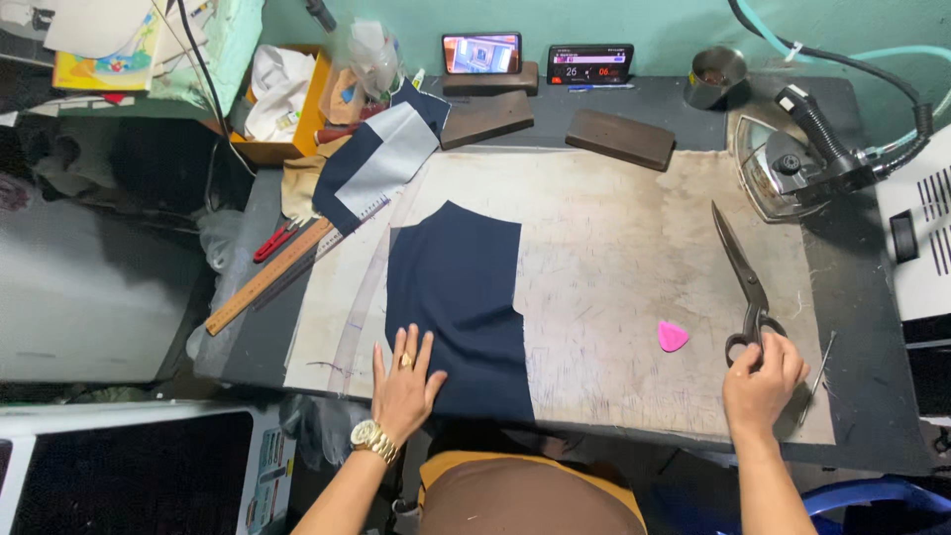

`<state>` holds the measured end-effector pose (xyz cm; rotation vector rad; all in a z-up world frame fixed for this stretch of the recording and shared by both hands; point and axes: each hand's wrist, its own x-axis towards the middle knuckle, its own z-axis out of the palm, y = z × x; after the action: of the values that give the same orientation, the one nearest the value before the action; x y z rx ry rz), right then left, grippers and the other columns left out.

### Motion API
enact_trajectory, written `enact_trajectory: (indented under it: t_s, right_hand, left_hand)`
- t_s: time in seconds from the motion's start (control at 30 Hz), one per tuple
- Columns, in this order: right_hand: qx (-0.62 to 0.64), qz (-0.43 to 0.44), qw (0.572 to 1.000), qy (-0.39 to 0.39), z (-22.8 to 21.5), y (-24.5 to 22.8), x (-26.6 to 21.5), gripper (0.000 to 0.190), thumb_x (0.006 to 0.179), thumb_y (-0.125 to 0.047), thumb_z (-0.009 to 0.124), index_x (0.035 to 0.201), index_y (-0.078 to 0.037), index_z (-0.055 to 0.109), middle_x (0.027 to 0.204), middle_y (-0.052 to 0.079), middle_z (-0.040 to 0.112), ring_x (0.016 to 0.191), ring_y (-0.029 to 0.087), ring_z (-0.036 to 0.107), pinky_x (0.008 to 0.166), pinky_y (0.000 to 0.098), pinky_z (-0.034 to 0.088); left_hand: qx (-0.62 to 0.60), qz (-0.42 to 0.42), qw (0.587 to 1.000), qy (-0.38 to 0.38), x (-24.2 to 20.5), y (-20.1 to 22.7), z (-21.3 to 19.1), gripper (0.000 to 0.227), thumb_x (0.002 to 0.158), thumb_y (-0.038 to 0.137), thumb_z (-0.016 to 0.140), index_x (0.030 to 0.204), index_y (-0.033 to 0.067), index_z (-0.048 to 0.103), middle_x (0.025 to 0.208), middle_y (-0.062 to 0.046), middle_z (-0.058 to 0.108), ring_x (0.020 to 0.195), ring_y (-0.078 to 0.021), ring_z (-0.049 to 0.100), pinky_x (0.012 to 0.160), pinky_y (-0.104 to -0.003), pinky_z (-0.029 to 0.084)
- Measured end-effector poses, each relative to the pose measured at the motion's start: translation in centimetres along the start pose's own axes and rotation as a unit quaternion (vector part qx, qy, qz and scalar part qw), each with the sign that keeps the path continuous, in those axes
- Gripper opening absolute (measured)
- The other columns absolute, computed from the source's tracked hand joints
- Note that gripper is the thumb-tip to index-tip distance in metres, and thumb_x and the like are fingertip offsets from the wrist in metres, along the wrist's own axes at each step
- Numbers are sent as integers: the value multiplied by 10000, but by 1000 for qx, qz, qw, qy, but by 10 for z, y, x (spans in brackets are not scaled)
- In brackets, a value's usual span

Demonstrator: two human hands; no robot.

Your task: The person traces a pattern onto a piece of dark blue fabric using a pink tailor's chalk and a curved ruler before cutting along the marked line with large shears.

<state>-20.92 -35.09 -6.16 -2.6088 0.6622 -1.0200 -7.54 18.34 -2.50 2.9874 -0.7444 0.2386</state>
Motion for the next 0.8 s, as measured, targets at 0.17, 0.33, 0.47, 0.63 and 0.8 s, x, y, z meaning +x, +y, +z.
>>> enact_trajectory:
  t_s: [0.17, 0.33, 0.47, 0.63, 0.8]
  right_hand:
    - [149, 21, 985, -87, 0, -179, 3, 293, 1048, -73, 556, 1294, 57, 647, 1275, 226, 653, 1244, 331, 570, 1106, 435, 487]
    - [259, -132, 936, -201, 74, -359, -44, 276, 967, -113, 664, 1212, 16, 665, 1339, 198, 633, 1260, 359, 571, 1099, 460, 468]
    - [122, -192, 914, -336, 117, -419, -81, 481, 1016, -343, 616, 1364, -13, 572, 1524, 321, 425, 1446, 471, 347, 1193, 677, 224]
    - [52, -231, 930, -281, 109, -432, -79, 431, 1013, -378, 602, 1281, -41, 622, 1530, 309, 442, 1451, 447, 380, 1195, 657, 259]
    - [34, -224, 936, -269, 109, -437, -80, 419, 1020, -363, 596, 1282, -38, 624, 1518, 285, 471, 1446, 420, 404, 1204, 639, 267]
  left_hand:
    - [62, 54, 997, -5, -31, -38, 0, 737, 979, 663, 383, 1606, 284, 305, 1689, -62, 258, 1567, -265, 209, 1197, -651, 135]
    - [-197, -61, 976, 71, 47, -105, -20, 436, 994, 358, 534, 1360, 132, 605, 1456, -151, 557, 1335, -293, 510, 1078, -507, 366]
    - [-264, -229, 926, 143, 134, -205, 17, 336, 1046, 218, 550, 1332, 70, 647, 1353, -176, 573, 1121, -259, 536, 918, -409, 441]
    - [-153, -220, 963, 14, 190, -242, 24, 396, 1036, 345, 492, 1339, 176, 683, 1311, -114, 652, 1223, -274, 557, 1027, -504, 344]
    - [-103, -142, 984, 22, 192, -225, 32, 312, 946, 310, 643, 1231, 201, 707, 1360, -131, 653, 1284, -313, 547, 1008, -547, 366]
